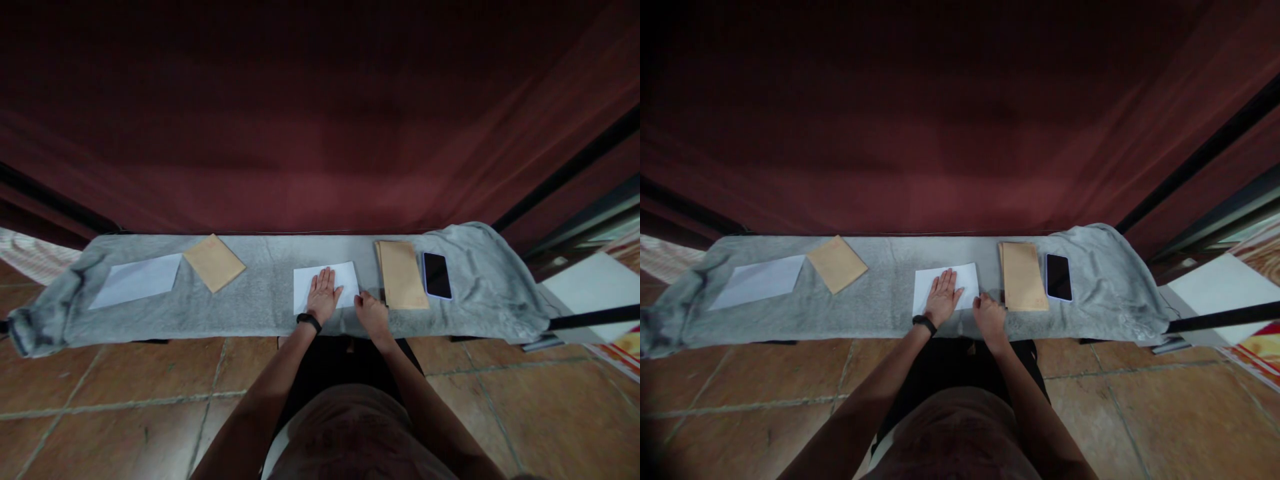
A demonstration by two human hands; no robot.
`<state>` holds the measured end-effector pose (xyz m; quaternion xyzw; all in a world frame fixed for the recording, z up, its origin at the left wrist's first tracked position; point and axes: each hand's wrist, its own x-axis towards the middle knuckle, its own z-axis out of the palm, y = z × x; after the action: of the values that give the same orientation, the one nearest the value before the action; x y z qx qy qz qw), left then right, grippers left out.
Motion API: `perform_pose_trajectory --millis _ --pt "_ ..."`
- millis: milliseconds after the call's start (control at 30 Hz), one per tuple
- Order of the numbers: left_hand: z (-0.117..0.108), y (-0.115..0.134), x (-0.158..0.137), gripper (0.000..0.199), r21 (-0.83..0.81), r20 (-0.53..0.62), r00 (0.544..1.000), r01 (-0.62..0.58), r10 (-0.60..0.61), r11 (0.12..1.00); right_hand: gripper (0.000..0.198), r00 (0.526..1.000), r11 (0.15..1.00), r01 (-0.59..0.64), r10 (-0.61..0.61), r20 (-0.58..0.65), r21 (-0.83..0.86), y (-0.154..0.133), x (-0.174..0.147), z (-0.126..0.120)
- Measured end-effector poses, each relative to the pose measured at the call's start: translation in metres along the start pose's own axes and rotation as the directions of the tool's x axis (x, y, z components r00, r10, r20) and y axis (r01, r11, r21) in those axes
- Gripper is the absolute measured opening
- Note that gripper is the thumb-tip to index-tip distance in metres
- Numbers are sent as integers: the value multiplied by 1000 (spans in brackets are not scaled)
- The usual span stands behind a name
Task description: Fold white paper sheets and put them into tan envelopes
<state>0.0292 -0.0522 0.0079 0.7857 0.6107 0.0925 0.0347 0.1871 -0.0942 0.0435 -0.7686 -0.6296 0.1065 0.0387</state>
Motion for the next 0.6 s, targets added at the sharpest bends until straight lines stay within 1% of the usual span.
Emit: perform_pose_trajectory --millis 133,400,600 --pt "0 -6 2 65 13 -8 1000 15 -15 1000 31 1000 1000 14 -14 -25 3 0 -3 1" --pt "-2 -20 -5 64 39 -14 999 37 -36 999 30 999 999 26 -27 -34 -26 1 -2 2" --pt "-4 -26 -15 63 45 -29 999 44 -43 998 31 1000 999 16 -17 -7 -37 3 -3 2"
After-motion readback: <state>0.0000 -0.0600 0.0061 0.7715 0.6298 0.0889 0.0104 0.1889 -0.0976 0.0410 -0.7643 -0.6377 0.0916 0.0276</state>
